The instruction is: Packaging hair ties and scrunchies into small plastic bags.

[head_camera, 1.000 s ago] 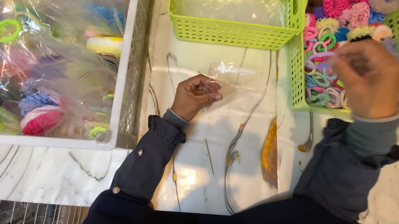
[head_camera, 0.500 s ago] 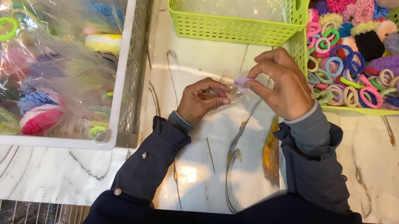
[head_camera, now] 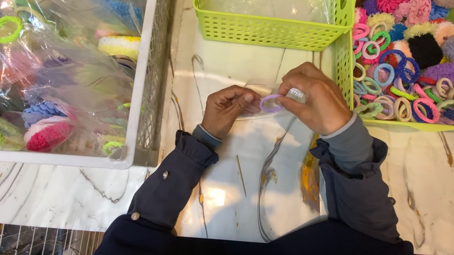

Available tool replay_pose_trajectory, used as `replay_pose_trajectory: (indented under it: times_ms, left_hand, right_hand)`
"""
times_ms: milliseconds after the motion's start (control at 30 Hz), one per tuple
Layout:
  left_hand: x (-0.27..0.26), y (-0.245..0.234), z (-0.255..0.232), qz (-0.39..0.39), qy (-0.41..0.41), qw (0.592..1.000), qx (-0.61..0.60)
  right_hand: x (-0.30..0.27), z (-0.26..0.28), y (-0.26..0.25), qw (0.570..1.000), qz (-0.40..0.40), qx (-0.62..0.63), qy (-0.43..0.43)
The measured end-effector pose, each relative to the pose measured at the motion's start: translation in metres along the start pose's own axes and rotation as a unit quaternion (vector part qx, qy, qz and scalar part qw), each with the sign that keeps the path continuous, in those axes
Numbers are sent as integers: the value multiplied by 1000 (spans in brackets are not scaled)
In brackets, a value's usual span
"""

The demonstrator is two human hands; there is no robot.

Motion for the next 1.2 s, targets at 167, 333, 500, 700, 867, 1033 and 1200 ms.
replay_pose_trajectory:
  times_ms: [167, 333, 500, 700, 867, 1033, 1200]
  left_hand:
    - [-2, 1, 6, -2, -28, 1000, -5]
    - [-1, 1, -5, -19, -57, 998, -10]
    - [0, -3, -3, -32, -61, 997, -31]
    - [1, -1, -10, -43, -55, 997, -43]
    - [-1, -2, -2, -41, -75, 996, -36]
    - [-2, 0, 23, -25, -52, 997, -51]
    - [-1, 3, 10, -25, -48, 998, -24]
  right_hand:
    - [5, 6, 9, 998, 43, 30, -33]
    - [6, 7, 5, 997, 41, 63, -17]
    - [6, 11, 5, 992, 54, 91, -61]
    - [7, 7, 11, 992, 89, 71, -62]
    - [7, -4, 21, 988, 132, 66, -49]
    - [6, -20, 40, 982, 174, 40, -69]
    - [4, -29, 29, 986, 137, 66, -65]
Point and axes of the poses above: each hand's wrist, its own x-axis towards the middle knuckle, its own y-axis out of the palm, z = x × y, the point moved 5 cm from there along x, towards the middle knuckle, and after that the axes turned 12 degrees about z, right-handed, at the moved point
